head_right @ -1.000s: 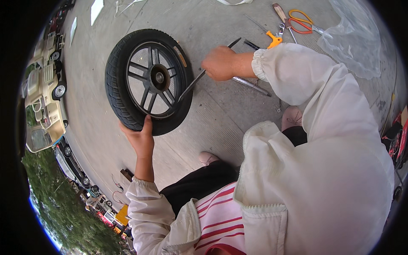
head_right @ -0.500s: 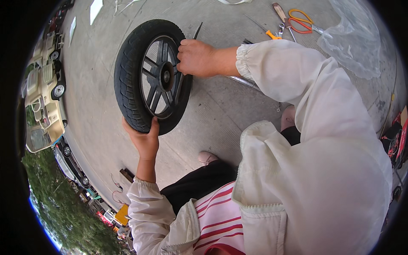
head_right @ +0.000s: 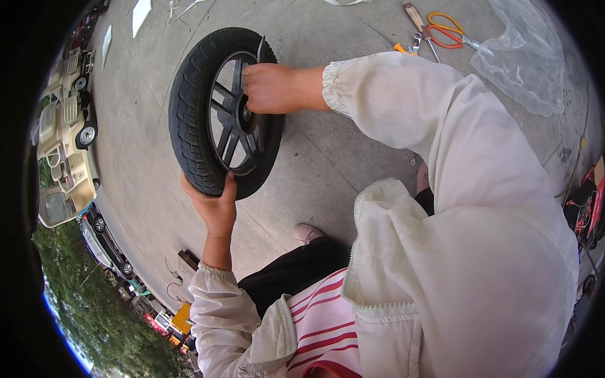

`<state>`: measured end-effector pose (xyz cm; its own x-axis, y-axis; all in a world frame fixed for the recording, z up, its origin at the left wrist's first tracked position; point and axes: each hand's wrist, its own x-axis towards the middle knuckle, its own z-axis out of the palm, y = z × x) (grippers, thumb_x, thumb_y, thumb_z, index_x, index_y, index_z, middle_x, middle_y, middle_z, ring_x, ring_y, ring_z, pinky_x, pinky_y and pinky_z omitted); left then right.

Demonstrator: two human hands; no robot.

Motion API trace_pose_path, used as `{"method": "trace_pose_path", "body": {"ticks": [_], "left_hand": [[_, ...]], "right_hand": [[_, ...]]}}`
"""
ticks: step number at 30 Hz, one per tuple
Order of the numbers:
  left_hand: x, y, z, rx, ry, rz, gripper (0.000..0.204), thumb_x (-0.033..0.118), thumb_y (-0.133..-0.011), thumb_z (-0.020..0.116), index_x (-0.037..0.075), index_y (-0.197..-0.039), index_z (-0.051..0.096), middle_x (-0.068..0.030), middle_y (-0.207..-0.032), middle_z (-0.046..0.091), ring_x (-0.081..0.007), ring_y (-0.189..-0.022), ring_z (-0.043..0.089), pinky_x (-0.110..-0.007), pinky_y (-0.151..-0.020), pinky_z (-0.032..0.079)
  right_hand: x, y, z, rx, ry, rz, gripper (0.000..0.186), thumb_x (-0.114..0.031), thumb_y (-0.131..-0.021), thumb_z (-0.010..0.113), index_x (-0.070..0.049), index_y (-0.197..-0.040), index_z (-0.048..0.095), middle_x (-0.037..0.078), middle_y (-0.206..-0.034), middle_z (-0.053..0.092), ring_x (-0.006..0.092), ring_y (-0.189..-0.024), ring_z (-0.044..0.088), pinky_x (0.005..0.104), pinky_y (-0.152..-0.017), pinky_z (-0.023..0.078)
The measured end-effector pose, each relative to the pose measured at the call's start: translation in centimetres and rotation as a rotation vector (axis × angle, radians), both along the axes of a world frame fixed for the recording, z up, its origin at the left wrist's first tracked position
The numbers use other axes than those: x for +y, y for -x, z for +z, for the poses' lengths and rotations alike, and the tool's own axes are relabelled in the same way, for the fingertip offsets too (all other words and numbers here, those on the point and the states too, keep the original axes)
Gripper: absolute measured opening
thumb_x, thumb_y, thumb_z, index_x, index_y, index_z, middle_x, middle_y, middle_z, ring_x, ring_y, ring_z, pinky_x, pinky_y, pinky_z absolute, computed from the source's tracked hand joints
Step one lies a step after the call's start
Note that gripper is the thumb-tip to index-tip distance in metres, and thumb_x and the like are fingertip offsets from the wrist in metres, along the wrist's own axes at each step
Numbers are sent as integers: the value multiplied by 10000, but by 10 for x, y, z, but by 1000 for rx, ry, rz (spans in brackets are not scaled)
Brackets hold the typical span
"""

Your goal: The person sits on the ground and uses tire levers to pry the tire bead off the rim of a small wheel. They rotate the wheel and repeatedly insert the levers to separate the tire from the rim.

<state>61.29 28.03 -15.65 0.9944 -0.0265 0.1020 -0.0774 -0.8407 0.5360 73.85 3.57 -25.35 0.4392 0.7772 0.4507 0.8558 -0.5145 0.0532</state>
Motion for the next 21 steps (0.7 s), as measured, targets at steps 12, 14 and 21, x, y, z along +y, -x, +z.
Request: {"method": "trace_pose_path", "body": {"ticks": [12,14,21], "left_hand": [[-6,-1,0,5,28,9,870,151,-729,812,-34,-1420,316,-206,-1353,440,-337,-1275,448,-396,-1091,317],[-8,0,1,1,20,7,866,149,-729,811,-33,-1417,318,-205,-1348,443,-336,-1269,454,-393,-1088,321],[-14,1,2,-19,-2,-34,851,144,-730,810,-30,-1408,326,-206,-1333,450,-332,-1254,465,-386,-1079,328]], "right_hand": [[6,-8,7,1,-34,64,79,-197,-666,646,-127,-635,667,10,-683,638,200,-791,618,304,-819,443],[7,-8,9,-17,-37,74,84,-198,-663,643,-125,-631,669,16,-687,645,207,-788,621,311,-827,445],[6,-4,9,-22,-39,64,91,-206,-657,636,-139,-619,683,22,-671,654,217,-752,631,323,-819,449]]}}
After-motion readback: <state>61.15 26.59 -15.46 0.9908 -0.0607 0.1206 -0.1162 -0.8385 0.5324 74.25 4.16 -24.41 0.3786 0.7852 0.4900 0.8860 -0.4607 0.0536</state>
